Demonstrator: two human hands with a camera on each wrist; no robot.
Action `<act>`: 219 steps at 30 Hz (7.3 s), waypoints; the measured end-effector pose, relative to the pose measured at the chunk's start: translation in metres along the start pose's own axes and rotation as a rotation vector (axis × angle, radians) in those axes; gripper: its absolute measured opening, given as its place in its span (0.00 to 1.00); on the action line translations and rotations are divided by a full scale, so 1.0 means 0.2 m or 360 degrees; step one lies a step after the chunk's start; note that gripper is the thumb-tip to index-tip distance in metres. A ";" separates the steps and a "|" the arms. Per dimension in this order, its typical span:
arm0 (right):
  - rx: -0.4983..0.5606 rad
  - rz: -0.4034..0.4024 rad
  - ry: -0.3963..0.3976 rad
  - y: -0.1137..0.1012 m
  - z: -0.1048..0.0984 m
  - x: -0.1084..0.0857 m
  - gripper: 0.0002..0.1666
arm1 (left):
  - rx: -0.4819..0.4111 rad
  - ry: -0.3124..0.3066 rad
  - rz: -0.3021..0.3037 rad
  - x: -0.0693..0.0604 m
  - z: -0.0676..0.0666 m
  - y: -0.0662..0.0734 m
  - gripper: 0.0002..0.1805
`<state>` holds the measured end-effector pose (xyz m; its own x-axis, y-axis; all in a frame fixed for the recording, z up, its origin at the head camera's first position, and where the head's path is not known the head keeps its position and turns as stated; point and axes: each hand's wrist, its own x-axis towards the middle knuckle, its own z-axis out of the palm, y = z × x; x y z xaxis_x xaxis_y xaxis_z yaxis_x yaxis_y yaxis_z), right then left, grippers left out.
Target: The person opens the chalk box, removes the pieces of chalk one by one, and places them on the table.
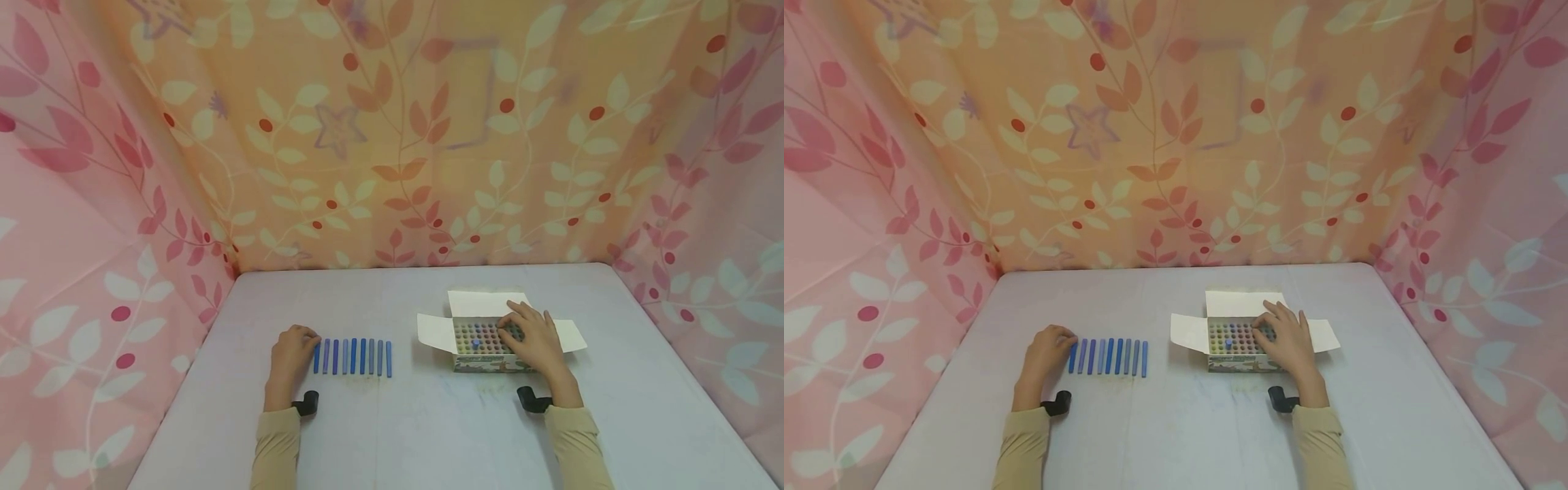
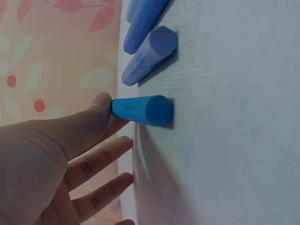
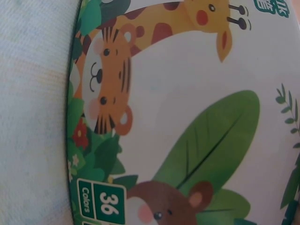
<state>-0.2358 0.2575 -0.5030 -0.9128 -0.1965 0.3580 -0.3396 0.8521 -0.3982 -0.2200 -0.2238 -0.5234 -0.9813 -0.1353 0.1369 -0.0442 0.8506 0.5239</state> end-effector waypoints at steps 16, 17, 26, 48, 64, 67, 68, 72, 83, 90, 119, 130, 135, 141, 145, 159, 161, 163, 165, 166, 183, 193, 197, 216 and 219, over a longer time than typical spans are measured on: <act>-0.0019 0.0009 0.0005 0.00 0.00 0.01 0.06 | -0.0049 0.0042 -0.0001 -0.01 0.00 0.01 0.11; -0.0019 0.0007 0.0006 0.00 0.00 0.01 0.06 | -0.0051 0.0041 -0.0001 -0.01 0.00 0.00 0.11; 0.0027 -0.0025 0.0025 0.00 0.00 0.00 0.05 | -0.0084 -0.0011 -0.0052 -0.01 0.02 -0.01 0.13; 0.0033 -0.0105 0.0304 0.01 -0.06 0.01 0.06 | -0.0131 0.0004 -0.0023 -0.01 0.00 0.02 0.13; 0.0102 -0.0182 0.0115 0.08 -0.02 0.00 0.09 | -0.0132 0.0070 0.0131 0.02 0.02 0.14 0.11; 0.0077 -0.0167 0.0088 0.07 -0.02 0.00 0.08 | -0.0193 0.0079 0.0209 0.01 0.01 0.22 0.10; 0.0070 -0.0164 0.0084 0.06 -0.02 0.00 0.08 | -0.0224 0.0075 0.0236 0.01 0.01 0.25 0.09; 0.0074 -0.0148 0.0069 0.05 -0.02 0.01 0.06 | -0.0326 0.0056 0.0355 -0.02 0.01 0.39 0.08; 0.0019 -0.0119 0.0051 0.05 -0.02 0.00 0.07 | -0.0303 0.0153 0.0768 -0.07 0.12 0.70 0.05; 0.0004 -0.0094 0.0029 0.06 -0.02 -0.01 0.07 | -0.0308 0.0111 0.1033 -0.09 0.19 0.89 0.05; 0.0020 -0.0097 0.0010 0.06 -0.02 0.00 0.11 | -0.0001 -0.0232 0.1153 -0.11 0.48 1.20 0.10; 0.0012 -0.0079 0.0001 0.06 -0.03 0.00 0.11 | 0.0016 -0.0173 0.1153 -0.11 0.49 1.21 0.08; 0.0022 -0.0064 -0.0012 0.06 -0.03 0.00 0.11 | -0.0049 -0.0108 0.1164 -0.12 0.49 1.22 0.07; 0.0014 -0.0065 -0.0014 0.06 -0.03 0.00 0.11 | -0.0120 -0.0050 0.1165 -0.12 0.47 1.23 0.06; 0.0019 -0.0071 -0.0002 0.07 -0.02 0.00 0.11 | -0.0136 -0.0036 0.1170 -0.12 0.45 1.24 0.07; 0.0008 -0.0058 0.0015 0.07 -0.02 0.00 0.11 | -0.0329 -0.0026 0.1067 -0.13 0.35 1.22 0.10; 0.0006 -0.0063 0.0015 0.07 -0.02 -0.01 0.11 | -0.0358 -0.0021 0.1046 -0.13 0.33 1.22 0.09; 0.0008 -0.0071 0.0016 0.07 -0.02 -0.01 0.11 | -0.0380 -0.0011 0.1021 -0.14 0.31 1.21 0.08; 0.0010 -0.0078 0.0016 0.07 -0.02 -0.01 0.11 | -0.0402 0.0007 0.1005 -0.14 0.30 1.19 0.07; 0.0011 -0.0080 0.0015 0.07 -0.02 -0.01 0.11 | -0.0412 0.0019 0.0998 -0.14 0.29 1.19 0.07; 0.0031 -0.0056 0.0003 0.06 -0.02 -0.01 0.11 | -0.0534 0.0179 0.0937 -0.15 0.15 1.01 0.06; 0.0020 -0.0043 -0.0010 0.07 -0.02 -0.01 0.11 | -0.0567 0.0216 0.0911 -0.14 0.06 0.87 0.06; 0.0020 -0.0040 -0.0017 0.08 -0.02 -0.01 0.11 | -0.0559 0.0239 0.0888 -0.14 0.02 0.82 0.06; 0.0037 -0.0052 0.0006 0.07 -0.02 -0.02 0.11 | -0.0504 0.0094 0.0638 -0.11 -0.17 0.55 0.07; 0.0041 -0.0055 0.0008 0.06 -0.02 -0.02 0.11 | -0.0484 0.0066 0.0580 -0.11 -0.19 0.51 0.07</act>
<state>-0.2364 0.2707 -0.5063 -0.8993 -0.2232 0.3760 -0.3767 0.8321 -0.4071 -0.1964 -0.1544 -0.4409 -0.9141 0.1186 0.3879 0.3644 0.6598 0.6572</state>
